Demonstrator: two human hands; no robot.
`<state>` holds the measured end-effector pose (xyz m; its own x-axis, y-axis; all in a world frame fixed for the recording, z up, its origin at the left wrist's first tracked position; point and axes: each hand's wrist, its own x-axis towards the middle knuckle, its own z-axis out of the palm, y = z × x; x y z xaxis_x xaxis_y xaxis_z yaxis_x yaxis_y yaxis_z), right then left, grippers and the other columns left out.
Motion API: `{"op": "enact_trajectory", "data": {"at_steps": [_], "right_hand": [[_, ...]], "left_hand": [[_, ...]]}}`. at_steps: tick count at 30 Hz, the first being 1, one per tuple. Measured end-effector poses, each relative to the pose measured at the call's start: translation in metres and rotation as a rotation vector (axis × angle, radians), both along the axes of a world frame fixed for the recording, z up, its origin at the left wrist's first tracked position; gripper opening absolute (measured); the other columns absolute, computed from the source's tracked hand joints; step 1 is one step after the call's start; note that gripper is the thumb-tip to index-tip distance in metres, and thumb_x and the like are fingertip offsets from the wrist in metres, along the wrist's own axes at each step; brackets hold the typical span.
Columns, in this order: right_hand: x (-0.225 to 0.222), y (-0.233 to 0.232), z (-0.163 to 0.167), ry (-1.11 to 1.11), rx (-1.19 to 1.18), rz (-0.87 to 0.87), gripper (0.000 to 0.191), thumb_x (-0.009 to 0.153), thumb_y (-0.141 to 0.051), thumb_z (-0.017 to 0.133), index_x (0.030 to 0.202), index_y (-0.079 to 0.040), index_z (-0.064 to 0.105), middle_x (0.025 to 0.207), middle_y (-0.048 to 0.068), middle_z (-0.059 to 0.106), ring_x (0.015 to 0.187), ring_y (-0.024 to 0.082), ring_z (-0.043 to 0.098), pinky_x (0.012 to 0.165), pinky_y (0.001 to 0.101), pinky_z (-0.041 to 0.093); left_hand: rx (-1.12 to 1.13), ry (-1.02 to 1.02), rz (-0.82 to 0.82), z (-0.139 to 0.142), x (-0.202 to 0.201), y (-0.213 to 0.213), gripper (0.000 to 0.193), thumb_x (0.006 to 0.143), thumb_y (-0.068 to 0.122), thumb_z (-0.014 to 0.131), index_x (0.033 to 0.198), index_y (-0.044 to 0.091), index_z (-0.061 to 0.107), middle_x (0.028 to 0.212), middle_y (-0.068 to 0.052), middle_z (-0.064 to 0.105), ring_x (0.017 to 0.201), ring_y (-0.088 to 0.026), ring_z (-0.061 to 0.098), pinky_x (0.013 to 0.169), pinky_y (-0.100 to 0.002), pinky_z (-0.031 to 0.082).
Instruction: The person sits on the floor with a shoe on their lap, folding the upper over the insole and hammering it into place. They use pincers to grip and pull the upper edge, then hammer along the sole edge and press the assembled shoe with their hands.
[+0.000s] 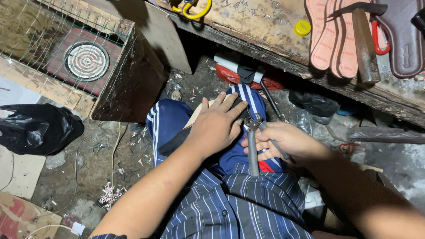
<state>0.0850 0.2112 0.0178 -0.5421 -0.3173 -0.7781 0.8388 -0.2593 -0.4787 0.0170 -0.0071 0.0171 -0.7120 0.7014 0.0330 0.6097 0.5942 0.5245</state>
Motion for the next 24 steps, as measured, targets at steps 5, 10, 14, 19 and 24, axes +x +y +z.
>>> {"op": "enact_trajectory", "data": {"at_steps": [5,10,14,19,24], "right_hand": [[0.004,0.001,-0.002,0.020,0.216,0.133,0.035,0.093,-0.017,0.054,0.120,0.004,0.064,0.082,0.013,0.065,0.056,0.024,0.063,0.049,0.0393,0.053],[0.033,-0.037,-0.005,0.235,0.490,0.068,0.034,0.091,-0.013,0.058,0.121,0.001,0.059,0.074,0.007,0.060,0.052,0.017,0.057,0.045,0.0368,0.051],[0.036,-0.049,-0.011,0.336,0.426,-0.067,0.039,0.095,-0.014,0.058,0.131,0.001,0.060,0.082,0.010,0.062,0.068,0.017,0.060,0.057,0.0346,0.052],[0.034,-0.022,0.004,0.155,-0.157,-0.256,0.049,0.092,-0.009,0.049,0.139,0.007,0.049,0.129,0.028,0.064,0.115,0.035,0.066,0.093,0.0481,0.057],[0.034,-0.019,0.008,0.082,-0.269,-0.263,0.048,0.094,-0.011,0.050,0.134,0.015,0.048,0.139,0.034,0.057,0.125,0.046,0.061,0.097,0.0606,0.053]], "left_hand": [[-0.005,0.032,0.072,-0.004,0.007,0.007,0.053,0.083,0.025,0.067,0.136,0.014,0.063,0.146,-0.016,0.056,0.137,-0.039,0.050,0.108,-0.074,0.030],[0.096,-0.103,0.104,-0.009,-0.005,0.008,0.049,0.086,0.025,0.065,0.134,0.019,0.065,0.144,-0.010,0.061,0.134,-0.034,0.055,0.109,-0.072,0.032],[0.143,-0.131,0.013,-0.004,-0.019,-0.002,0.052,0.085,0.025,0.064,0.136,0.019,0.064,0.144,-0.011,0.060,0.132,-0.035,0.055,0.107,-0.068,0.037],[0.138,-0.159,0.011,0.001,-0.028,-0.008,0.055,0.083,0.031,0.067,0.135,0.014,0.062,0.140,-0.015,0.061,0.130,-0.035,0.057,0.102,-0.065,0.041],[0.214,-0.164,0.010,-0.001,-0.027,-0.005,0.050,0.090,0.036,0.066,0.136,0.015,0.063,0.141,-0.017,0.062,0.131,-0.035,0.059,0.106,-0.048,0.048]]}}
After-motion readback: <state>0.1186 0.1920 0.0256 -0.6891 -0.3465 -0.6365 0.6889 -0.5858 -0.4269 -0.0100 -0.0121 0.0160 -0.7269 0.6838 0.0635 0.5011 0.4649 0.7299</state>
